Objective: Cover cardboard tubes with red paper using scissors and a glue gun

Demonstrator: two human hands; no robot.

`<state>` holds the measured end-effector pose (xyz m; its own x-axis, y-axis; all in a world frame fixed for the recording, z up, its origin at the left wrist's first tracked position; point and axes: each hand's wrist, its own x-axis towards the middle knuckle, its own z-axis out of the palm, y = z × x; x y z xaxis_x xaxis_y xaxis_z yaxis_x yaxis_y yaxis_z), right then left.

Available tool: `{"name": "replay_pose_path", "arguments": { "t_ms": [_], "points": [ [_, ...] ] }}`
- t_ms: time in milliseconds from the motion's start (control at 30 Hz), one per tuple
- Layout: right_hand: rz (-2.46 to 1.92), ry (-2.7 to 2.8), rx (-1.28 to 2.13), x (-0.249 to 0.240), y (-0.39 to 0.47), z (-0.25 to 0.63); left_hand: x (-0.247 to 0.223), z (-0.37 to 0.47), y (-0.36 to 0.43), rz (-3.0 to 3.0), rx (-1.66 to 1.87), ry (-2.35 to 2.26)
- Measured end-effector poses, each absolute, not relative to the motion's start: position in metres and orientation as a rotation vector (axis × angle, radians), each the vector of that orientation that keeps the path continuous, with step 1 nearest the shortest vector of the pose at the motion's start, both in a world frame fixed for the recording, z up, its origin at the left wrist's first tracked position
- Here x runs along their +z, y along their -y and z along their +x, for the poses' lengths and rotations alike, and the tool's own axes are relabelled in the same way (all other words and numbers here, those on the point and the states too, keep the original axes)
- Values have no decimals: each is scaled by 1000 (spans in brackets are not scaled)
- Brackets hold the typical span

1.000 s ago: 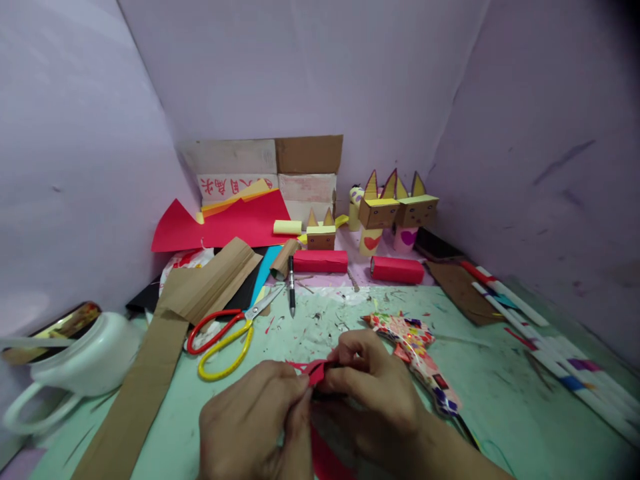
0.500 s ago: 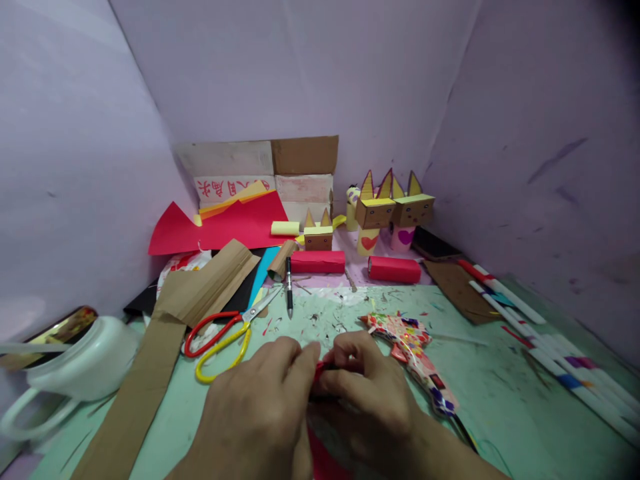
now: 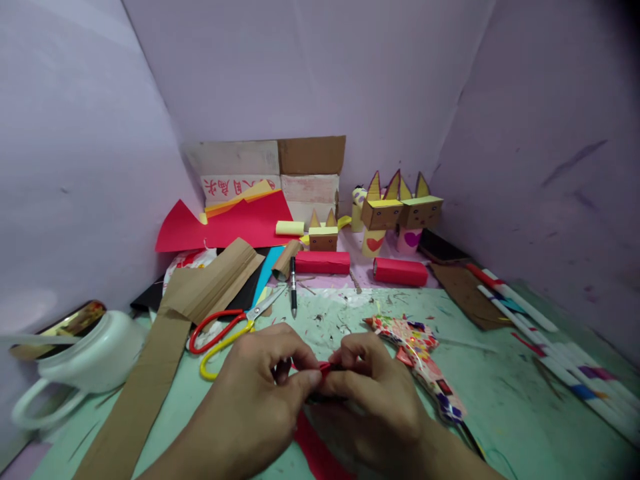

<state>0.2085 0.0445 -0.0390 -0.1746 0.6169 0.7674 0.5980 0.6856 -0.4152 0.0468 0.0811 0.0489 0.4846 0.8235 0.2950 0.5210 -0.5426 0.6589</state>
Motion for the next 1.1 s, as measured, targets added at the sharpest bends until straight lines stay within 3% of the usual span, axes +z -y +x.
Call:
{"name": "replay_pose_path", "arguments": {
  "t_ms": [200,400,633,800,1100],
  "points": [
    [-991,1824,-10,-38,-44,206,43,47,-76,2539,730,-1191],
    [-1021,1844,-72,-38,-44,204,56,59,-78,2930,423,-1203],
    [-1038,1848,-144,-38,-46,206,55,66,-72,3331,466,-965],
    [-1001,1869,-68,-33,-44,207,56,49,-73,2971,409,-973],
    [-961,1863,14,-33,-44,211,54,20,-79,2638,849,-877]
  ]
}}
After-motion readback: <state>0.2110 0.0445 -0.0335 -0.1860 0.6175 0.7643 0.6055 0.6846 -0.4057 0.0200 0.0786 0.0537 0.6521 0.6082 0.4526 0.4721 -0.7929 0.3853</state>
